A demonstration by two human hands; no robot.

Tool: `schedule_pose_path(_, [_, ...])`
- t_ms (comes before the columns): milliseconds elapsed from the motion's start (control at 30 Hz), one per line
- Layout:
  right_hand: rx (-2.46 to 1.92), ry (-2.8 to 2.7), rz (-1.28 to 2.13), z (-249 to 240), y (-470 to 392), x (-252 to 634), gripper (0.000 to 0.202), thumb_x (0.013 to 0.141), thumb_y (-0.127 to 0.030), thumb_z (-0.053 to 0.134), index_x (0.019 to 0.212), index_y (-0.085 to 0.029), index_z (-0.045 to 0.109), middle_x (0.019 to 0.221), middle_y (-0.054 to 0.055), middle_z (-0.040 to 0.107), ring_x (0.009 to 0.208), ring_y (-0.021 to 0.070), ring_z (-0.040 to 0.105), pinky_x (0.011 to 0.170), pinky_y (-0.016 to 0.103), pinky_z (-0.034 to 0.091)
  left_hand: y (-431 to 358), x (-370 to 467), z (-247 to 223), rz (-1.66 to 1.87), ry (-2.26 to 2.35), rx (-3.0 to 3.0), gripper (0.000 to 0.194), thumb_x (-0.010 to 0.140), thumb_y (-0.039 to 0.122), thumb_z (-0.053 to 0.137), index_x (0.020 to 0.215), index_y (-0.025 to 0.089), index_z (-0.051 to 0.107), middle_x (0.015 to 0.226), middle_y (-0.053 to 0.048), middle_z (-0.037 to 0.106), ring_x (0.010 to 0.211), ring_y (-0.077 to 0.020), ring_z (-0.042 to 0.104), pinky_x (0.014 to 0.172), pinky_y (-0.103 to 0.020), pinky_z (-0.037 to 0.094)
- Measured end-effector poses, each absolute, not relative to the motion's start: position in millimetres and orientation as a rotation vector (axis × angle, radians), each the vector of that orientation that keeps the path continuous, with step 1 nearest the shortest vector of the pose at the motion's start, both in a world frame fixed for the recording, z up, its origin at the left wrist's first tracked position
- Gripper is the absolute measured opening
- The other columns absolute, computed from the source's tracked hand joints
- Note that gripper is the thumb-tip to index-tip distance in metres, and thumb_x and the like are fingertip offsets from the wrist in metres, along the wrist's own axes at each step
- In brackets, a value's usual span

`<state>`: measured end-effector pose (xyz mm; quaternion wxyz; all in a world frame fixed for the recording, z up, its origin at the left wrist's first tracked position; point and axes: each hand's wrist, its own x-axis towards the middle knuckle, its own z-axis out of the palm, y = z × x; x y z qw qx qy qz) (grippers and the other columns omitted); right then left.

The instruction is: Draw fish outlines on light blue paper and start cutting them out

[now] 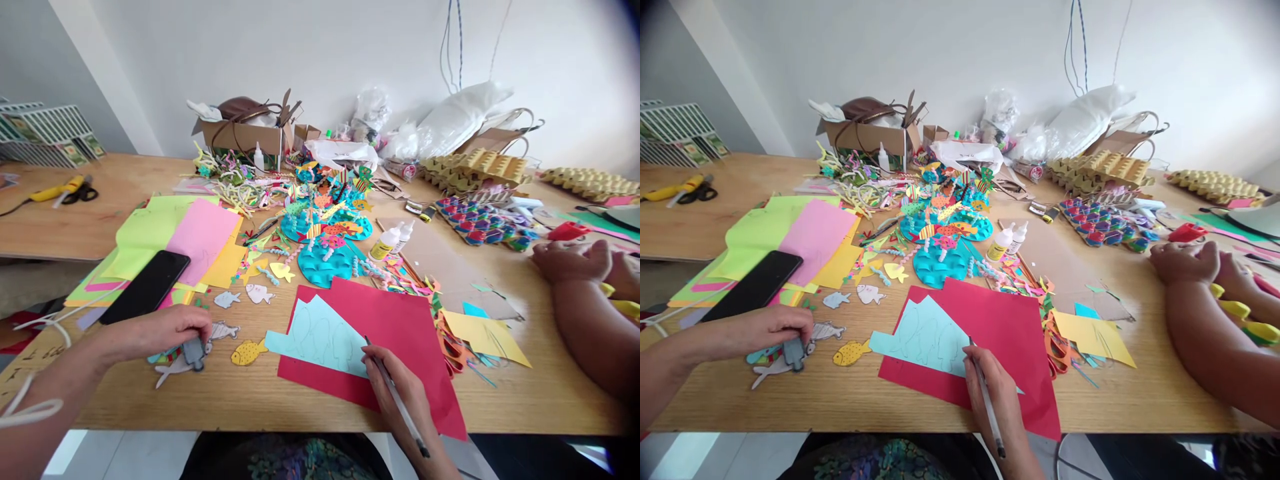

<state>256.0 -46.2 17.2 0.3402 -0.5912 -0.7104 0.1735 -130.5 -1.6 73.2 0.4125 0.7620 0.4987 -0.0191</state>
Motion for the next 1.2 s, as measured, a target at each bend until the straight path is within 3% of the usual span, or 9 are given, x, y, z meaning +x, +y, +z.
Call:
schedule_pose_path(167, [-1.535, -1.850, 0.433, 14.9, -45.6, 257.8, 0.023, 0.085, -0.030, 0.043, 0.086, -0.017, 0.062, 0.074, 0.006, 0.071, 0.065, 0.0179, 0.068, 0.057, 0.022, 0.053, 0.4, -123.7, 81.5, 0.056, 1.321, 2.139, 0.025, 0.085, 0.015, 0.038, 0.082, 0.017, 0.062, 0.086, 0.000, 0.058, 0.086, -0.0150, 0.051, 0.080, -0.023, 0.035])
schedule_pose_path(300, [-1.532, -1.853, 0.426, 14.0, -46.3, 259.1, 0.022, 0.085, -0.030, 0.044, 0.085, -0.018, 0.062, 0.075, 0.006, 0.071, 0.066, 0.0181, 0.069, 0.058, 0.022, 0.053, 3.9, -110.0, 85.9, 0.047, 1.356, 2.175, 0.023, 0.087, 0.019, 0.039, 0.093, 0.018, 0.062, 0.091, 0.000, 0.059, 0.086, -0.0150, 0.053, 0.078, -0.023, 0.036])
schedule_pose_path(500, [-1.529, -1.894, 0.449, 13.3, -46.2, 260.6, 0.021, 0.086, -0.029, 0.044, 0.088, -0.018, 0.062, 0.079, 0.006, 0.071, 0.069, 0.0172, 0.068, 0.061, 0.022, 0.053, -3.8, -66.3, 62.0, -0.161, 1.278, 2.280, 0.025, 0.076, 0.015, 0.056, 0.100, 0.018, 0.058, 0.103, -0.005, 0.058, 0.096, -0.0214, 0.054, 0.083, -0.031, 0.039])
schedule_pose_path(933, [-1.516, -1.851, 0.438, 12.4, -47.9, 261.0, 0.022, 0.086, -0.028, 0.044, 0.086, -0.017, 0.063, 0.074, 0.005, 0.070, 0.065, 0.0167, 0.068, 0.060, 0.021, 0.054, -14.3, -56.1, 37.6, -0.161, 1.366, 2.343, 0.023, 0.070, 0.012, 0.051, 0.091, 0.020, 0.050, 0.100, -0.005, 0.055, 0.096, -0.0234, 0.051, 0.081, -0.035, 0.040])
schedule_pose_path(1100, [-1.537, -1.848, 0.455, 9.8, -47.9, 264.4, 0.021, 0.086, -0.028, 0.044, 0.087, -0.018, 0.062, 0.076, 0.005, 0.070, 0.067, 0.0169, 0.068, 0.062, 0.022, 0.054, -12.1, -63.4, 40.0, -0.109, 1.375, 2.223, 0.006, 0.078, 0.016, 0.043, 0.082, 0.021, 0.045, 0.084, 0.000, 0.057, 0.079, -0.0187, 0.054, 0.068, -0.028, 0.038])
schedule_pose_path(1200, [-1.569, -1.827, 0.481, 10.4, -48.5, 270.0, 0.021, 0.087, -0.028, 0.044, 0.090, -0.018, 0.062, 0.079, 0.006, 0.069, 0.069, 0.0166, 0.067, 0.063, 0.022, 0.053, -4.0, -67.9, 49.0, 0.022, 1.381, 2.197, 0.013, 0.086, 0.022, 0.034, 0.077, 0.021, 0.044, 0.075, 0.001, 0.055, 0.070, -0.0162, 0.052, 0.063, -0.026, 0.036])
